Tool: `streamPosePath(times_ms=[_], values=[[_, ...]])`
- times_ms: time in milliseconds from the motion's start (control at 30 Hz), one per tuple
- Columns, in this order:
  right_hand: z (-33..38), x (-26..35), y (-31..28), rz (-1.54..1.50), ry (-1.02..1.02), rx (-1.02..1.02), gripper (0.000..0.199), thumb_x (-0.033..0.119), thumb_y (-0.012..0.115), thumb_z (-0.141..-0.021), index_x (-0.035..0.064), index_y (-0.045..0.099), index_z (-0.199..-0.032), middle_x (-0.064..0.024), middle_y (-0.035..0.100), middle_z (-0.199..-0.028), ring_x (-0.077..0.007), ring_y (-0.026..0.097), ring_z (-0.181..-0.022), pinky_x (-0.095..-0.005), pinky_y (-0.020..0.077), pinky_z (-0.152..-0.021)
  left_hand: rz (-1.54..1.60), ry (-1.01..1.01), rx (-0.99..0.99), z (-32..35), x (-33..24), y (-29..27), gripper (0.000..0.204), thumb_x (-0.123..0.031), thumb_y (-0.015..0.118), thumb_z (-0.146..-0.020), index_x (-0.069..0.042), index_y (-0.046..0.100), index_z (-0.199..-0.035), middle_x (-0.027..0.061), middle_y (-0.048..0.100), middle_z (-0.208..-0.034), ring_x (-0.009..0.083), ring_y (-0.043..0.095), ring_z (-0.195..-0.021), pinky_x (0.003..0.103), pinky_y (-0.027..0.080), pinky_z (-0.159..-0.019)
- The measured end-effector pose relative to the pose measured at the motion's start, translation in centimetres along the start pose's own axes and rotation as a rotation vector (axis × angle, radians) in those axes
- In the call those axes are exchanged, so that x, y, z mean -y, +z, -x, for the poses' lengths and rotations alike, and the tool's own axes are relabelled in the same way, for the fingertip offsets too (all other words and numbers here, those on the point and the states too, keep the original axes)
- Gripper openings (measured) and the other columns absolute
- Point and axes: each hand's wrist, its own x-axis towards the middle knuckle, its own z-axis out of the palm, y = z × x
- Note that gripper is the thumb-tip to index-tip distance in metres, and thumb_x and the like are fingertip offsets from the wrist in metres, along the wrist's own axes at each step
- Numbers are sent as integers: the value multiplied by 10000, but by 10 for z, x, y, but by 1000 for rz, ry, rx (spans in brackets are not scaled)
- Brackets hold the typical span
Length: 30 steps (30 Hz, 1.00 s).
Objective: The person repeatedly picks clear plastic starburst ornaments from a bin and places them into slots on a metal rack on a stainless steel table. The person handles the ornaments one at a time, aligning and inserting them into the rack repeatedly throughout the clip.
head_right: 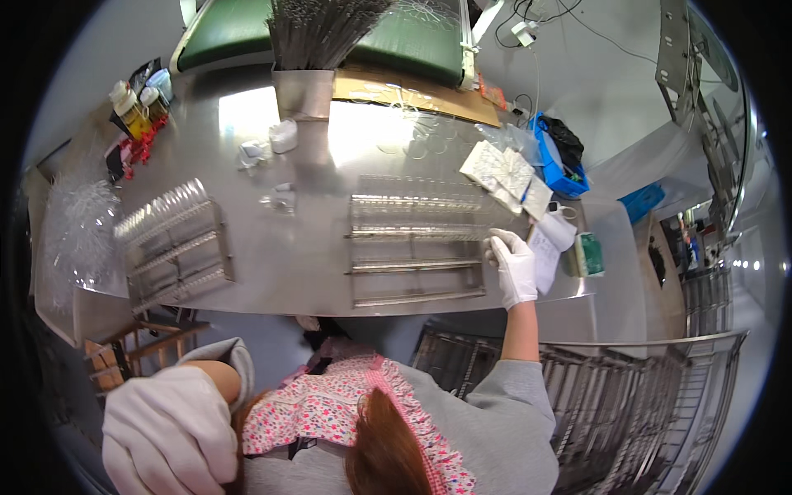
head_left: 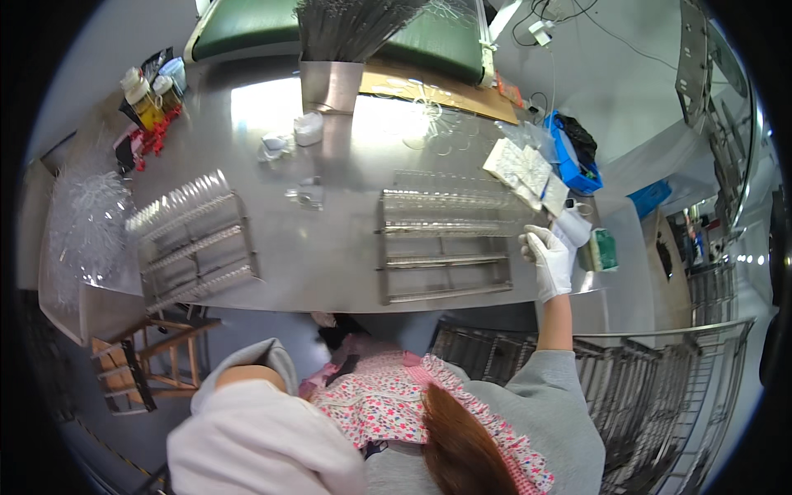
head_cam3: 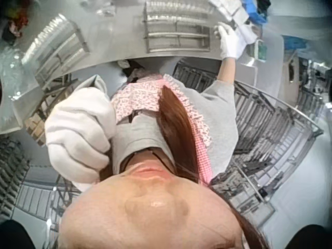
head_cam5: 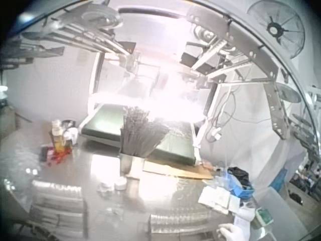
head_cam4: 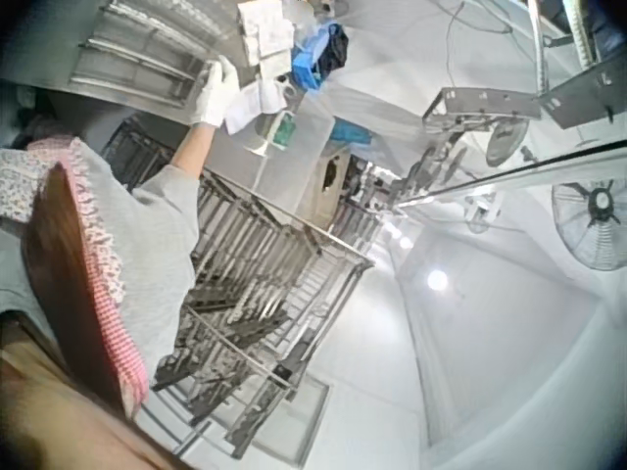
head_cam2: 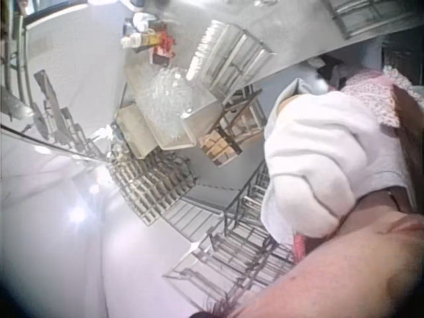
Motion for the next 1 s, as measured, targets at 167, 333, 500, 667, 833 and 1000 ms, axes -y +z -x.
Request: streamPosePath(times_ms=[167,333,500,667,833,1000], values=[[-79,10,12,133,-147,201,238,149,645,-966,6,709,-1145,-53,722,-921,-80,620,-721,-226,495,-635,-152,-417,-23,56,76,-40,157,-153,644,-940,-12,670,-1005,100,700,-863,236,659,-760,362,518,-687],[-234,-1,116,255,-387,329,542,316,820,-843,14,653,-1261,-151,721,-1102,-207,695,-966,-341,548,-895,-1198,-1514,-776,145,162,-50,213,-131,718,-900,-3,701,-1069,64,735,-949,208,691,-880,329,546,-815],[-415,-39,238,419,-338,159,671,332,901,-709,-17,626,-1213,-201,712,-1094,-329,682,-973,-390,534,-887,-1036,-1256,-1373,162,210,-62,256,-145,763,-901,-4,696,-1104,57,738,-980,121,663,-901,287,533,-803],[-489,-100,302,539,-281,221,317,364,713,-869,82,737,-1013,-162,730,-1041,-353,677,-969,-421,532,-878,-1062,-1154,-1471,155,230,-71,290,-114,754,-900,16,672,-1146,57,730,-983,121,661,-897,265,527,-817],[-442,-24,222,-333,-306,341,194,204,619,-1032,45,707,-966,-14,702,-790,-81,629,-677,-243,510,-612,-1101,-1139,-1259,133,207,-128,399,-115,722,-899,22,608,-1256,95,701,-1131,151,641,-1045,293,510,-919],[-257,99,105,-150,-397,372,309,252,597,-1041,-32,682,-1126,-100,727,-970,-164,707,-867,-295,573,-779,-618,-851,-1022,76,247,-195,877,-150,737,-896,-11,201,-1576,222,350,-1573,307,435,-1415,406,397,-1136]])
